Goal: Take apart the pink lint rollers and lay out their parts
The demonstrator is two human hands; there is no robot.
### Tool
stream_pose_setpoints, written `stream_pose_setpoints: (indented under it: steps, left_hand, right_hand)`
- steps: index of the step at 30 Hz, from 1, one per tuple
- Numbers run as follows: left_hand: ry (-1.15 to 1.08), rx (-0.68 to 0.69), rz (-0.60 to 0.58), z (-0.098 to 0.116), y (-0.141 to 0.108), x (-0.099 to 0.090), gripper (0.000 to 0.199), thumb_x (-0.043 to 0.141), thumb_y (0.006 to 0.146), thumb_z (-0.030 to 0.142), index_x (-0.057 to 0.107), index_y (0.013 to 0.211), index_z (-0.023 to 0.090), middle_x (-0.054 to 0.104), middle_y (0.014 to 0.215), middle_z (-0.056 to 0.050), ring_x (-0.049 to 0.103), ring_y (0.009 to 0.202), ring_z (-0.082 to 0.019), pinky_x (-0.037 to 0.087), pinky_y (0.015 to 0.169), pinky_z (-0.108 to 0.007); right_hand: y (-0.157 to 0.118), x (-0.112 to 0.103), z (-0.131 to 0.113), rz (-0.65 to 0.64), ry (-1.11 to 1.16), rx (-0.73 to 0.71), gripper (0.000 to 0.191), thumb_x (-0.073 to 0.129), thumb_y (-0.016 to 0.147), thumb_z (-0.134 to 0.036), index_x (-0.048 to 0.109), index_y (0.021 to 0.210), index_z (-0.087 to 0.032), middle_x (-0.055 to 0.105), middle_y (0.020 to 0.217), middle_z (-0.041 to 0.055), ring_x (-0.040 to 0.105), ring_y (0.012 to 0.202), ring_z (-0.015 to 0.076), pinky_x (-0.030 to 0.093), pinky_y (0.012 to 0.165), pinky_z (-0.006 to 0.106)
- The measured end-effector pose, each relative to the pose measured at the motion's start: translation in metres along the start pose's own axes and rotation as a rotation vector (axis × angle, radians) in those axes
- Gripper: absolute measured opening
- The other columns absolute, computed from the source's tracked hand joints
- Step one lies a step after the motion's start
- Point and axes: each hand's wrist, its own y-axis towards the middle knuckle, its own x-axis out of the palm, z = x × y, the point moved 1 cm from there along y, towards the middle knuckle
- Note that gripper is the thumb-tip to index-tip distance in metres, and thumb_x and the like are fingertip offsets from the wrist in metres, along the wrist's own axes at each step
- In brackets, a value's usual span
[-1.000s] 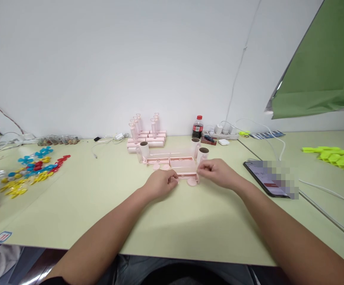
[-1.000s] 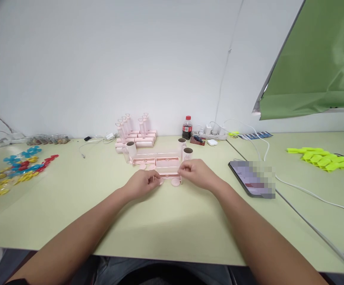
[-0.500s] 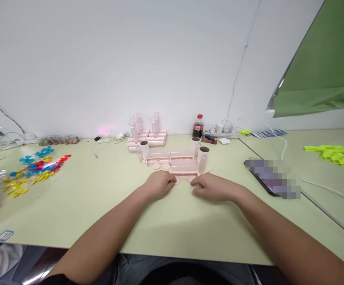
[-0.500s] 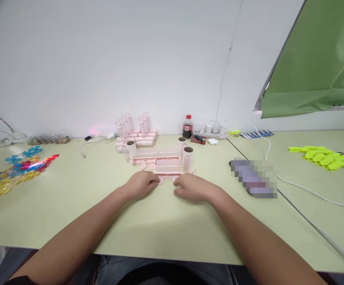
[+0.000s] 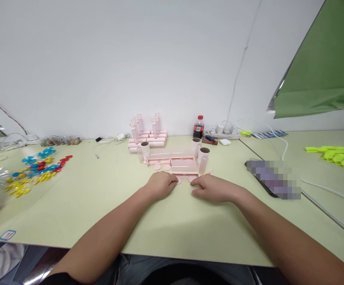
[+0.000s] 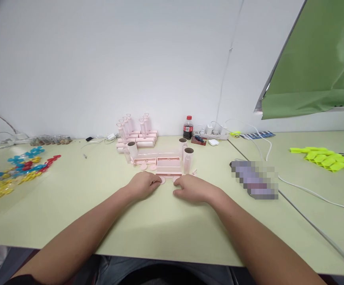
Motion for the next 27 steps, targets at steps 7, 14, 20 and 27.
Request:
stream_pose_setpoints:
  steps: [7, 14, 20, 27]
  left_hand:
    - [-0.128, -0.017, 0.061, 0.006, -0.004, -0.005, 0.032, 0.042, 0.094, 0.037, 0.071, 0.089, 0.023, 0.071, 0.079, -0.002, 0.060, 0.070, -0.017, 0.034, 0.058, -0.026]
    - [-0.191, -0.001, 0.086, 0.007, -0.004, -0.008, 0.033, 0.043, 0.094, 0.038, 0.068, 0.080, 0.022, 0.067, 0.069, -0.001, 0.056, 0.064, -0.016, 0.034, 0.057, -0.026]
    - [-0.252, -0.050, 0.119, 0.012, -0.003, -0.017, 0.027, 0.048, 0.091, 0.035, 0.072, 0.093, 0.023, 0.073, 0.088, -0.001, 0.062, 0.075, -0.016, 0.040, 0.063, -0.026]
    - [0.009, -0.074, 0.054, -0.002, -0.015, -0.063, 0.029, 0.053, 0.085, 0.033, 0.072, 0.104, 0.022, 0.074, 0.085, -0.004, 0.065, 0.073, -0.019, 0.044, 0.063, -0.028]
  right_hand:
    - [0.000, 0.001, -0.003, -0.007, 0.024, -0.047, 0.023, 0.049, 0.085, -0.038, 0.048, 0.070, -0.020, 0.043, 0.062, -0.0032, 0.040, 0.056, 0.0130, 0.025, 0.053, 0.028]
    - [0.001, 0.006, -0.009, -0.050, 0.046, -0.041, 0.036, 0.051, 0.086, -0.042, 0.065, 0.110, -0.019, 0.056, 0.068, 0.0002, 0.049, 0.060, 0.0159, 0.029, 0.054, 0.027]
    - [0.002, 0.010, -0.008, -0.055, 0.064, -0.036, 0.047, 0.053, 0.086, -0.042, 0.061, 0.126, -0.019, 0.063, 0.078, 0.0031, 0.057, 0.067, 0.0180, 0.035, 0.056, 0.027]
    - [0.001, 0.012, -0.013, -0.056, 0.039, -0.081, 0.050, 0.054, 0.085, -0.038, 0.058, 0.130, -0.019, 0.066, 0.083, 0.0051, 0.059, 0.070, 0.0193, 0.036, 0.058, 0.027]
